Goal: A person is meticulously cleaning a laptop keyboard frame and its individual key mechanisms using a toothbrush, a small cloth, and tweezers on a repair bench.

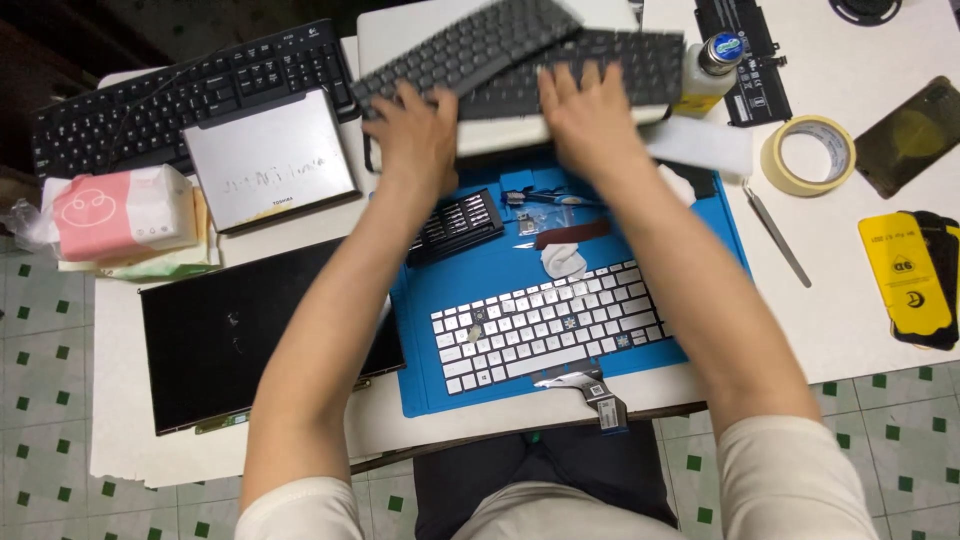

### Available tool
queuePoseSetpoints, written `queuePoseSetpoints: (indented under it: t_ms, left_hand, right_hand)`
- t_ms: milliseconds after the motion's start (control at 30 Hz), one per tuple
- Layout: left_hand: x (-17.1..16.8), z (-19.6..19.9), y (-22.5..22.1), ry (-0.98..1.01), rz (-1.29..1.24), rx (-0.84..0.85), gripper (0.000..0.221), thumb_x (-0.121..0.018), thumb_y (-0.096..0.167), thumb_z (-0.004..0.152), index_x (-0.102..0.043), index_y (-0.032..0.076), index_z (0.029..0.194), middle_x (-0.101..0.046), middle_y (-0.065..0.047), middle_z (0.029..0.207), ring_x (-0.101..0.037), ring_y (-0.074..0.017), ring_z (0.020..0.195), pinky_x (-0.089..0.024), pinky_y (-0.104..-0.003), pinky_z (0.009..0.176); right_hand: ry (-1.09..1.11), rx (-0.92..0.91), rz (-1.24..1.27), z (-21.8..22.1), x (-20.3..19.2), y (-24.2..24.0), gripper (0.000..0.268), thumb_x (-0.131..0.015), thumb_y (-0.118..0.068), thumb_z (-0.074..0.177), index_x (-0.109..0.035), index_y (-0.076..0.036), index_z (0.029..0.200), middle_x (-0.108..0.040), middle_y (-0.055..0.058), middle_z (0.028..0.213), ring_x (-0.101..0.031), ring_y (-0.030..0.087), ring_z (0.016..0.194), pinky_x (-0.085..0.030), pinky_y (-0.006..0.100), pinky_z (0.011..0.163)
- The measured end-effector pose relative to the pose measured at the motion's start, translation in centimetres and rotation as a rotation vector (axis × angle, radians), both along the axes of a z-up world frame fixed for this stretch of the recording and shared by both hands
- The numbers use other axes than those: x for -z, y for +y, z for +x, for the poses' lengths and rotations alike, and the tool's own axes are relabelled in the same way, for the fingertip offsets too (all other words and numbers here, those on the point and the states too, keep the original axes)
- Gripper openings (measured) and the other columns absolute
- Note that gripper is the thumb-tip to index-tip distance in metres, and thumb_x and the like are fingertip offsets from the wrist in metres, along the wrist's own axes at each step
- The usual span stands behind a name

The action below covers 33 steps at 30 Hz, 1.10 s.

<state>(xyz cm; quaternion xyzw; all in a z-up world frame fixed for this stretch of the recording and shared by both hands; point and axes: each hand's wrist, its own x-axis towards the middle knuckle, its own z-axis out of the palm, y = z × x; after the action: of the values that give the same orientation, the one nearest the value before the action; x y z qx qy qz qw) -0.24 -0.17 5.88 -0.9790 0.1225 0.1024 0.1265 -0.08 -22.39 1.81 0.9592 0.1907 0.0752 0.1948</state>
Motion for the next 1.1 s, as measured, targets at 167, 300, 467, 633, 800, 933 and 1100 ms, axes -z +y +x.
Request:
queuePoseSetpoints:
  t_ms: [167, 300, 467, 633, 800, 933, 1100]
  left_hand:
    - [6.6, -0.5, 0.6, -0.227, 0.025, 0.043, 0.103, -0.089, 0.04, 0.063, -0.036, 0.008, 0.146, -0.036, -0.037, 0.149, -0.042, -0.0645, 0.128, -0.049, -0.074, 0.091]
    - [3.8, -1.0, 0.9, -0.002, 0.019, 0.009, 0.12, -0.088, 0.053, 0.069, -0.021, 0.007, 0.157, -0.02, -0.035, 0.161, -0.027, -0.0627, 0.14, -0.045, -0.071, 0.101]
    - [1.6, -1.4, 1.0, 0.13, -0.044, -0.063, 0.109, -0.084, 0.04, 0.078, -0.018, 0.01, 0.159, -0.014, -0.032, 0.165, -0.023, -0.0589, 0.144, -0.05, -0.067, 0.097]
    - [0.5, -2.2, 1.6, 0.151, -0.101, -0.089, 0.089, -0.082, 0.028, 0.081, -0.028, 0.013, 0.15, -0.018, -0.03, 0.163, -0.028, -0.0578, 0.142, -0.052, -0.066, 0.096]
    - [2.9, -2.4, 3.4, -0.088, -0.208, 0.051, 0.073, -0.089, 0.014, 0.065, -0.055, 0.004, 0.129, -0.058, -0.031, 0.12, -0.062, -0.0558, 0.108, -0.058, -0.065, 0.08]
    - [4.3, -2.5, 5.0, -0.083, -0.185, 0.08, 0.067, -0.089, 0.015, 0.069, -0.057, 0.005, 0.127, -0.062, -0.027, 0.119, -0.065, -0.0519, 0.109, -0.057, -0.063, 0.085]
    - [2.5, -6.6, 4.5, -0.275, -0.25, 0.13, 0.074, -0.085, 0.007, 0.06, -0.06, 0.001, 0.13, -0.065, -0.024, 0.122, -0.062, -0.0443, 0.117, -0.046, -0.059, 0.1]
  right_hand:
    - [-0.292, -0.142, 0.053, -1.0, 5.4, -1.0, 0.059, -0.062, -0.012, 0.092, -0.053, 0.002, 0.148, -0.06, 0.025, 0.142, -0.06, 0.052, 0.119, -0.048, 0.055, 0.089]
    - [-0.075, -0.072, 0.079, -1.7, 4.5, -0.7, 0.075, -0.063, -0.014, 0.092, -0.035, 0.002, 0.159, -0.043, 0.029, 0.157, -0.045, 0.055, 0.135, -0.04, 0.058, 0.105]
    - [0.055, -0.022, 0.151, -2.2, 2.9, -0.4, 0.101, -0.076, -0.024, 0.074, -0.031, -0.003, 0.161, -0.036, 0.024, 0.163, -0.036, 0.051, 0.143, -0.034, 0.058, 0.11]
    - [0.139, -0.014, 0.196, -4.1, 1.5, -0.7, 0.095, -0.078, -0.025, 0.074, -0.038, -0.013, 0.16, -0.039, 0.016, 0.163, -0.039, 0.046, 0.144, -0.037, 0.059, 0.108]
    - [-0.109, -0.118, 0.52, -8.9, 0.6, -1.6, 0.069, -0.076, -0.004, 0.066, -0.071, -0.015, 0.134, -0.068, 0.005, 0.142, -0.049, 0.035, 0.139, -0.028, 0.054, 0.112]
    - [-0.49, -0.041, 0.794, -13.3, 4.5, -8.0, 0.053, -0.062, -0.011, 0.065, -0.079, -0.028, 0.112, -0.077, -0.007, 0.1, -0.063, 0.02, 0.097, -0.041, 0.043, 0.086]
    - [-0.491, 0.761, 0.623, -22.9, 5.0, -16.8, 0.037, -0.078, -0.024, 0.083, -0.075, -0.01, 0.118, -0.064, 0.01, 0.107, -0.052, 0.034, 0.098, -0.038, 0.048, 0.083]
